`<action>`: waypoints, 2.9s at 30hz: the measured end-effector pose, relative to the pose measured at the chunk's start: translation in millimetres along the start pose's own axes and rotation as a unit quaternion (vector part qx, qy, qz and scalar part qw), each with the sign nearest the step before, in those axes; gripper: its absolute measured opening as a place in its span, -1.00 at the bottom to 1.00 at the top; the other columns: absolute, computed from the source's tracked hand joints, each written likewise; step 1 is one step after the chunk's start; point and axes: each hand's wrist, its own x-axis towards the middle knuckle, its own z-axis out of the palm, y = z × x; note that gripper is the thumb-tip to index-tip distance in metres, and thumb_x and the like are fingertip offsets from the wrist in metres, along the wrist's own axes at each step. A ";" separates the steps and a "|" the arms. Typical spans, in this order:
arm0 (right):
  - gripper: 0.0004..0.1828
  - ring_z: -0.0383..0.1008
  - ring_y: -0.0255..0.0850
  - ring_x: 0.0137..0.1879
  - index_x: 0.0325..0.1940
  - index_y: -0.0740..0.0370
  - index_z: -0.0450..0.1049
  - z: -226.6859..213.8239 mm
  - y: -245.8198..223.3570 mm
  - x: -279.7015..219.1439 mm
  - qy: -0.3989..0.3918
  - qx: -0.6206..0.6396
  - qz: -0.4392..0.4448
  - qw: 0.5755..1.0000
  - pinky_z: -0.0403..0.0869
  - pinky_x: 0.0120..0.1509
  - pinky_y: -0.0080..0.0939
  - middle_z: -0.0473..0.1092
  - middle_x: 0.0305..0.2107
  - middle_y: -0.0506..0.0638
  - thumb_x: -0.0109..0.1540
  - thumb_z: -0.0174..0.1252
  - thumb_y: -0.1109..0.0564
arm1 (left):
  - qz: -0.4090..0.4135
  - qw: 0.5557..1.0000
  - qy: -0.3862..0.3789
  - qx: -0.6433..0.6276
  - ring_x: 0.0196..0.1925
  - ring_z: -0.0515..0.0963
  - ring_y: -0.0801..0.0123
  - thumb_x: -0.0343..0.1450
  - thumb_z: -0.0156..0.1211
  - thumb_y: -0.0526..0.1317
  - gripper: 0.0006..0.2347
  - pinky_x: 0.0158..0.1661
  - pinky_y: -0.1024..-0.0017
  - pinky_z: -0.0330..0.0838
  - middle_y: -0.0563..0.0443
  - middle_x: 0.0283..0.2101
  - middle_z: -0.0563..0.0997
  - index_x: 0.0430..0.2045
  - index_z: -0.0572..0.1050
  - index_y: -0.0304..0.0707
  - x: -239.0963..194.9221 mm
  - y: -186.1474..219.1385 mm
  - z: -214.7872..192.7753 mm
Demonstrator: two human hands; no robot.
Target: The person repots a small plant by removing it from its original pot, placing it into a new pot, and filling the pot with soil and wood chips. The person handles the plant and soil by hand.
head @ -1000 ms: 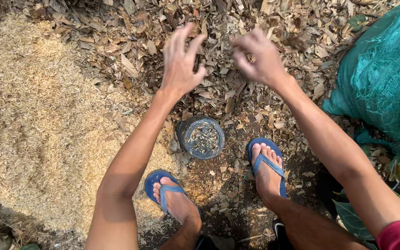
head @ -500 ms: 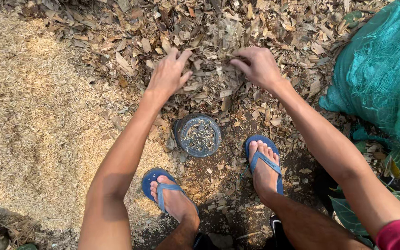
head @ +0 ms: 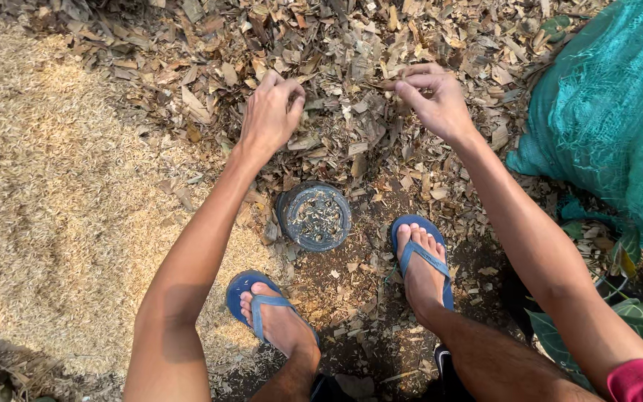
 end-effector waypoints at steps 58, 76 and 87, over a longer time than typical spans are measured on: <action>-0.41 0.58 0.04 0.05 0.47 0.20 0.29 -10.4 15.7 -21.0 0.047 -0.215 -0.036 0.975 0.61 0.07 -0.02 0.49 0.03 0.32 0.34 0.04 0.42 | 0.148 0.974 -0.086 -0.148 -0.55 0.50 0.50 0.40 0.14 -0.36 -0.85 -0.54 0.52 0.44 -0.03 -0.30 0.62 -0.21 0.37 -0.30 3.7 89.7 13.7; -0.82 0.61 -0.21 -0.12 -0.11 0.13 0.66 12.1 -21.0 -22.7 -0.026 -0.034 0.028 0.999 0.64 0.01 -0.16 0.58 -0.17 0.05 0.21 0.31 0.13 | 0.184 0.965 -0.081 -0.169 -0.37 0.65 0.38 0.46 0.14 -0.34 -0.90 -0.38 0.40 0.59 -0.09 -0.36 0.63 -0.24 0.36 -0.29 5.3 98.1 30.0; -0.86 0.59 -0.26 0.01 -0.03 0.19 0.61 -60.7 51.0 -9.6 0.052 -0.039 -0.036 0.997 0.56 0.14 -0.19 0.58 -0.10 0.08 0.36 0.18 0.19 | 0.228 0.967 -0.022 -0.110 -0.09 0.59 0.20 0.52 0.16 -0.22 -0.62 -0.15 0.26 0.54 -0.32 0.01 0.50 0.18 0.30 -0.45 -0.1 85.0 27.2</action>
